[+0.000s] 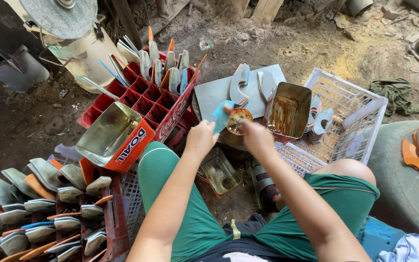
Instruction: The person sits and uses a brush to apply a brown liquid to curved shoe sole pieces. They dip the brush into a small container, coat each piece, and place it into a red crate. The person handles several pieces one at a time, turning them to cover different surfaces.
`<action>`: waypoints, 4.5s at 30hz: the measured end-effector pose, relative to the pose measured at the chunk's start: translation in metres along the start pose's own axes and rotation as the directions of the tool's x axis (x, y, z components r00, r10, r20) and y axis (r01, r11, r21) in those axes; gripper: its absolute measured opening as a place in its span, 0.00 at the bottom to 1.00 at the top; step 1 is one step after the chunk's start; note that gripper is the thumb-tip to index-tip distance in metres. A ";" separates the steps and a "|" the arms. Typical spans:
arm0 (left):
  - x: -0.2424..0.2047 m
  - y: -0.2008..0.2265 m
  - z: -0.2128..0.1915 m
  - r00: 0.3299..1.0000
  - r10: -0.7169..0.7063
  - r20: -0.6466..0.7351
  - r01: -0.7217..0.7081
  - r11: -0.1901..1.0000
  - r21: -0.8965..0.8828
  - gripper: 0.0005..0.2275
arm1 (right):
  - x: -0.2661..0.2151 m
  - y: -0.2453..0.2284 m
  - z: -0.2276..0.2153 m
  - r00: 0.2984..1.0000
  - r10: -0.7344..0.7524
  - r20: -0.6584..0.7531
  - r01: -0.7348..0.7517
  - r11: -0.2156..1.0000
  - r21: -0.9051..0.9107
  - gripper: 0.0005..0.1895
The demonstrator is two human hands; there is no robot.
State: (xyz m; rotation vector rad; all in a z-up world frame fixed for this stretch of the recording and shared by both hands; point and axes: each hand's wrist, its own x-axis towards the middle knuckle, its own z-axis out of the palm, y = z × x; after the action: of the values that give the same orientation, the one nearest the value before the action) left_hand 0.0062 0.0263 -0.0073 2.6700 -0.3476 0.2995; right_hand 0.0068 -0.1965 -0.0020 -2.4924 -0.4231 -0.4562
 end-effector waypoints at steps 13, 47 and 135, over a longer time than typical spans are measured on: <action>-0.001 -0.008 -0.014 0.989 -0.046 -0.138 0.026 0.990 -0.138 0.18 | 0.021 0.030 0.017 0.956 0.225 0.189 -0.200 0.969 -0.143 0.09; 0.012 -0.018 0.128 0.879 -0.411 0.242 0.318 0.129 -0.939 0.21 | 0.020 0.050 0.050 0.604 0.510 0.612 -0.797 0.399 0.453 0.15; -0.002 -0.006 0.020 0.906 -0.273 0.323 0.164 -0.477 -0.863 0.17 | -0.050 0.012 0.005 0.843 0.481 0.240 -0.475 0.456 0.753 0.12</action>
State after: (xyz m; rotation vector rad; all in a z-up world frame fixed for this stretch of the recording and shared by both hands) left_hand 0.0091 0.0234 -0.0279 0.6862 0.1211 -0.1302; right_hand -0.0320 -0.2129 -0.0323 -1.5901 0.1158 -0.0001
